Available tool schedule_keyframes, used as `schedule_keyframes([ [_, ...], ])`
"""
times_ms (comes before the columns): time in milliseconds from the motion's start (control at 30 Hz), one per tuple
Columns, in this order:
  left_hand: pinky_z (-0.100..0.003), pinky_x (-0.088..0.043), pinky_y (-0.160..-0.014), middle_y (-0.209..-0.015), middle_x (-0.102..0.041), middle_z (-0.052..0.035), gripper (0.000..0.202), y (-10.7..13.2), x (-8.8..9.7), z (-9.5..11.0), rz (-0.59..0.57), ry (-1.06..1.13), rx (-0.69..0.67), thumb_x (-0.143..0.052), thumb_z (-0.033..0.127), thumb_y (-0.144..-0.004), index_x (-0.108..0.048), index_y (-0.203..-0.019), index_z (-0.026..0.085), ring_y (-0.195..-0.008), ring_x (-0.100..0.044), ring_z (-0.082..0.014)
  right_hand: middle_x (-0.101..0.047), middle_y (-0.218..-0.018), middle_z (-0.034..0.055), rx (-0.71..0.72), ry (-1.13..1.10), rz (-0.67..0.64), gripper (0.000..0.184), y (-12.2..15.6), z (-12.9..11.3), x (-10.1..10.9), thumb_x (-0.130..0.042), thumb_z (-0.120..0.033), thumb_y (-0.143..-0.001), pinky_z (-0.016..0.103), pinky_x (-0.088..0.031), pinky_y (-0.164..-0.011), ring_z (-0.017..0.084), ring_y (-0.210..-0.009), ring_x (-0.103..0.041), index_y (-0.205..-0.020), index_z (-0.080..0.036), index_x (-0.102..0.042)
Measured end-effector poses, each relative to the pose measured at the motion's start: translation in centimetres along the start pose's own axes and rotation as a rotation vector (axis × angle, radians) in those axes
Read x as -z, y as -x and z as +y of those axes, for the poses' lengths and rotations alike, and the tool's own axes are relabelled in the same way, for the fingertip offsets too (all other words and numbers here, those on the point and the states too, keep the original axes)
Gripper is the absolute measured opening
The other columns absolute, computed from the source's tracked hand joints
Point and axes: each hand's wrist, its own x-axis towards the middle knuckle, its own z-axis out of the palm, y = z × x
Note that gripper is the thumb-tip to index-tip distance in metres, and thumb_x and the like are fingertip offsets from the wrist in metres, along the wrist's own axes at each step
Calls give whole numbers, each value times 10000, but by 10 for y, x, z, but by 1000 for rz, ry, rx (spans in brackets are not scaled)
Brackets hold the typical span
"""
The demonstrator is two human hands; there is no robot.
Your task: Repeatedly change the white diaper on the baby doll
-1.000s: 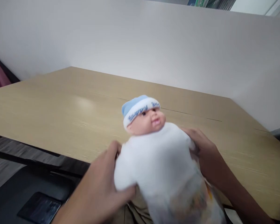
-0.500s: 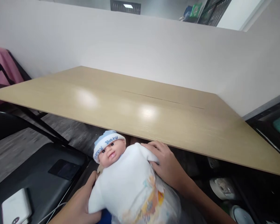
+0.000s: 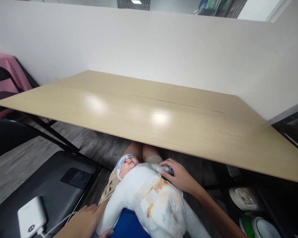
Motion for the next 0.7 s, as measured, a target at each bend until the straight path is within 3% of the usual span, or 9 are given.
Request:
schedule_keyframes([
  [33, -509, -610, -1059, -1345, -820, -149, 762, 1, 11, 7, -5, -48, 1, -777, 604, -909, -643, -1595, 301, -1200, -782, -438, -825, -1224, 78, -26, -53, -39, 281, 7, -7, 4, -707, -423, -1022, 447, -579, -1063, 284, -1158, -755, -1216, -257, -824],
  [100, -604, -485, -1252, -1713, -557, -164, 871, -5, 32, 28, -2, -83, -44, -736, 588, -971, -442, -1744, 317, -1533, -563, -468, -853, -1180, 67, -72, -156, -124, 342, 21, -20, 8, -655, -501, -1071, 412, -608, -991, 269, -1090, -789, -1214, -248, -834],
  [167, -597, -352, -1363, -1860, -319, -108, 878, -24, 49, 53, 27, 0, -188, -672, 555, -1048, -267, -1803, 365, -1694, -341, -409, -864, -1182, 71, -95, -222, -163, 395, 29, -26, 8, -643, -544, -1080, 400, -617, -973, 273, -1083, -806, -1219, -233, -842],
  [200, -574, -306, -1391, -1876, -277, -82, 850, -39, 54, 66, 13, 63, -278, -659, 539, -1071, -249, -1801, 388, -1720, -289, -372, -867, -1180, 74, -103, -244, -162, 408, 32, -27, 8, -654, -558, -1072, 399, -620, -972, 278, -1084, -811, -1210, -225, -846],
  [267, -522, -304, -1396, -1829, -381, -80, 746, -75, 59, 90, -49, 196, -461, -662, 521, -1088, -361, -1754, 374, -1690, -352, -330, -872, -1169, 78, -118, -285, -166, 423, 34, -25, 6, -681, -576, -1050, 398, -628, -966, 287, -1077, -821, -1198, -216, -848],
  [333, -485, -375, -1345, -1677, -572, -102, 584, -112, 57, 108, -95, 288, -602, -674, 501, -1090, -550, -1631, 320, -1563, -515, -312, -876, -1145, 81, -132, -309, -155, 432, 34, -20, 5, -694, -583, -1036, 391, -637, -936, 289, -1053, -828, -1187, -208, -845],
  [433, -448, -458, -1215, -1397, -746, -91, 385, -151, 48, 121, -152, 335, -718, -707, 489, -1073, -739, -1397, 283, -1323, -661, -286, -878, -1102, 82, -142, -292, -109, 408, 33, -12, 2, -695, -553, -1037, 376, -637, -883, 279, -1001, -829, -1187, -202, -840],
  [533, -419, -455, -1173, -1305, -779, -69, 315, -160, 41, 121, -199, 383, -740, -756, 498, -1040, -802, -1259, 277, -1248, -679, -265, -876, -1054, 79, -134, -275, -52, 363, 34, -6, -2, -689, -501, -1044, 372, -632, -861, 269, -965, -824, -1186, -203, -842],
  [700, -432, -447, -1183, -1317, -741, -86, 343, -145, 33, 115, -148, 450, -664, -850, 559, -954, -844, -1143, 273, -1270, -651, -282, -840, -876, 50, -132, -254, 66, 282, 34, -5, -8, -712, -426, -1022, 338, -608, -788, 226, -826, -790, -1131, -201, -841],
])
